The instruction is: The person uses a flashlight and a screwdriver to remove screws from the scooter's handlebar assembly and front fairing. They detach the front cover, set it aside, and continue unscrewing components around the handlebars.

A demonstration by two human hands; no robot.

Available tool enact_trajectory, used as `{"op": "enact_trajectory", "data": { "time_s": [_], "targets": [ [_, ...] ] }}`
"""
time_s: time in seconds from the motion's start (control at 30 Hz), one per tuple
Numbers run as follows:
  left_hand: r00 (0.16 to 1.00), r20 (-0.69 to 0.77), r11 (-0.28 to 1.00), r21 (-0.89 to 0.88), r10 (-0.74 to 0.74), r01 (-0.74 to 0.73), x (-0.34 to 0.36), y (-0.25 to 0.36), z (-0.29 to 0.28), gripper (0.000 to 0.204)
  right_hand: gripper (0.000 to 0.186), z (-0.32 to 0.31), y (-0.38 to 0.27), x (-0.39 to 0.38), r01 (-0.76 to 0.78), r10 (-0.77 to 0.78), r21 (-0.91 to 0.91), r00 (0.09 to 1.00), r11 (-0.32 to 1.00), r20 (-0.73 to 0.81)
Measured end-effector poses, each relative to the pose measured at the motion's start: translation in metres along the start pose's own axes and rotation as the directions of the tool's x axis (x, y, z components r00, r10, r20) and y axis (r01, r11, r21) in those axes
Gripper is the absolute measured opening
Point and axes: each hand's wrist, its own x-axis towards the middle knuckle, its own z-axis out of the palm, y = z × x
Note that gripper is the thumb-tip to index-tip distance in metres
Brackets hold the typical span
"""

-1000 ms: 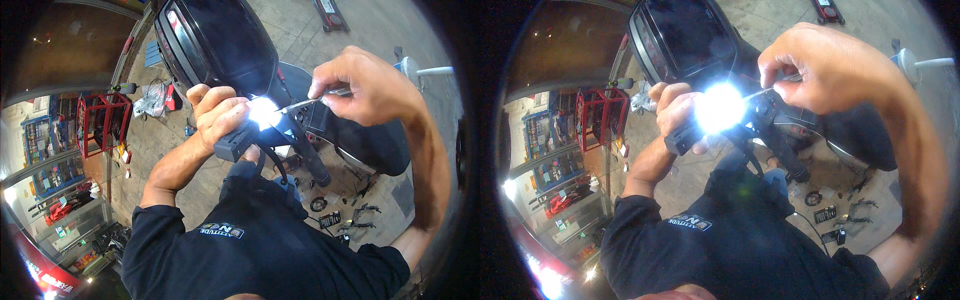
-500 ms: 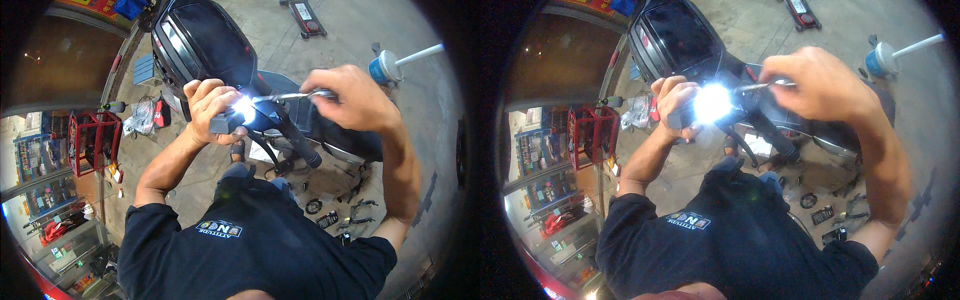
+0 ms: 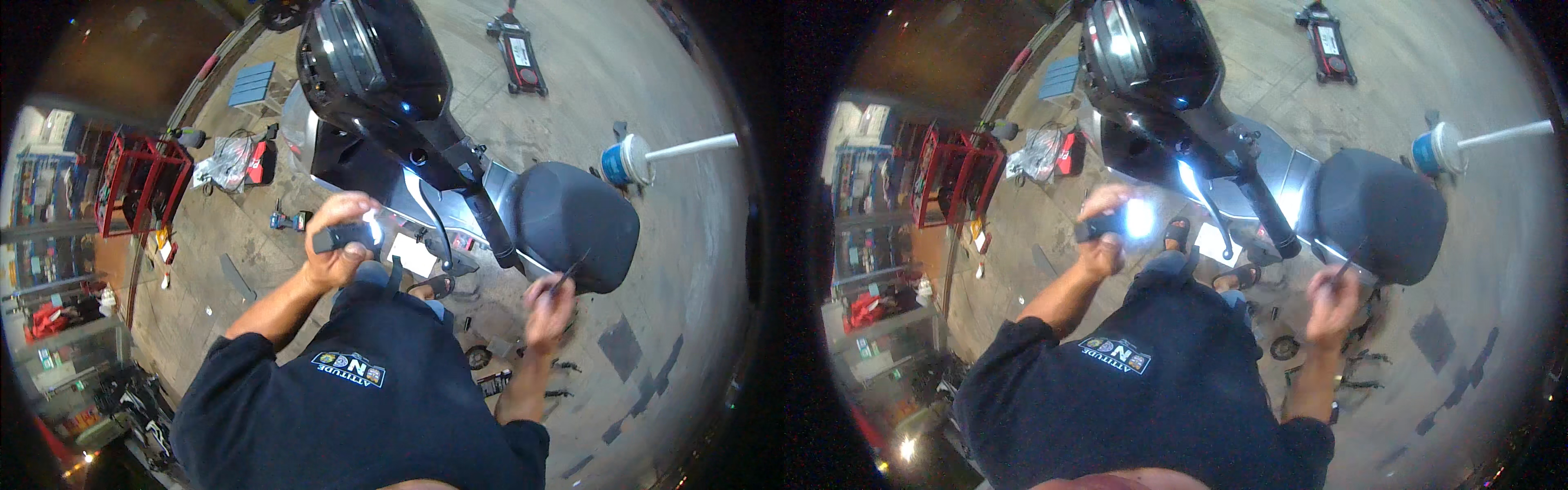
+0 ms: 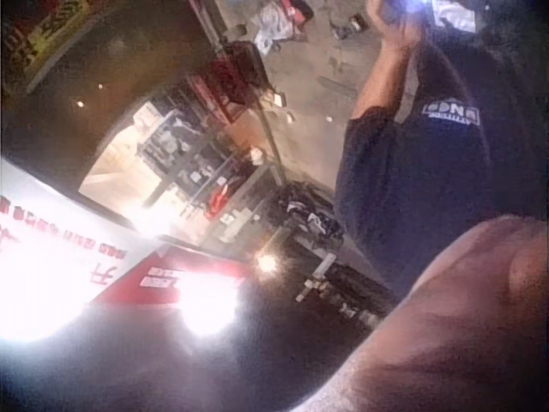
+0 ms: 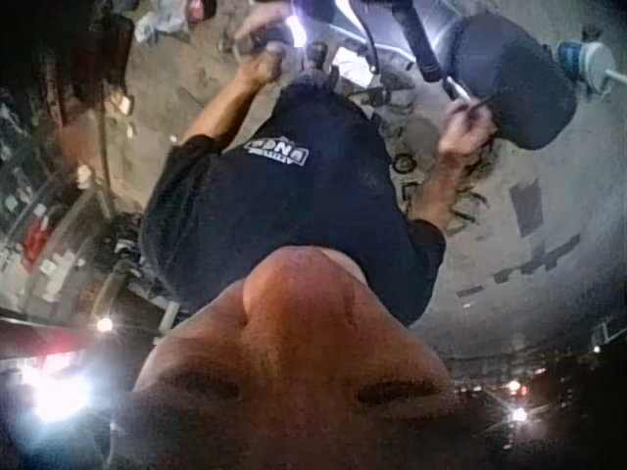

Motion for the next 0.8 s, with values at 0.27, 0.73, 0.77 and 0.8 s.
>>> {"op": "enact_trajectory", "data": {
  "time_s": [0.27,0.73,0.77,0.8],
  "targets": [
    [0.045,0.012,0.04,-0.266,-0.999,0.963,-0.219,-0.097,-0.022,0.056,0.016,-0.023,0.152,-0.126,-0.501,0.736,-0.599,0.635,0.624,0.236],
    [-0.316,0.827,-0.821,-0.271,-0.466,0.503,-0.448,-0.179,-0.144,0.071,0.028,0.057,0.219,-0.356,-0.517,0.89,-0.774,0.437,0.366,0.129],
    [-0.211,0.889,-0.863,-0.299,-0.407,0.407,-0.446,-0.153,-0.162,0.07,0.028,0.068,0.202,-0.36,-0.832,0.999,-0.554,0.053,0.04,-0.007],
    [-0.109,0.888,-0.806,-0.346,-0.446,0.48,-0.439,-0.14,-0.177,0.068,0.028,0.077,0.19,-0.363,-0.766,0.987,-0.624,0.148,0.156,0.065]
  ]
}}
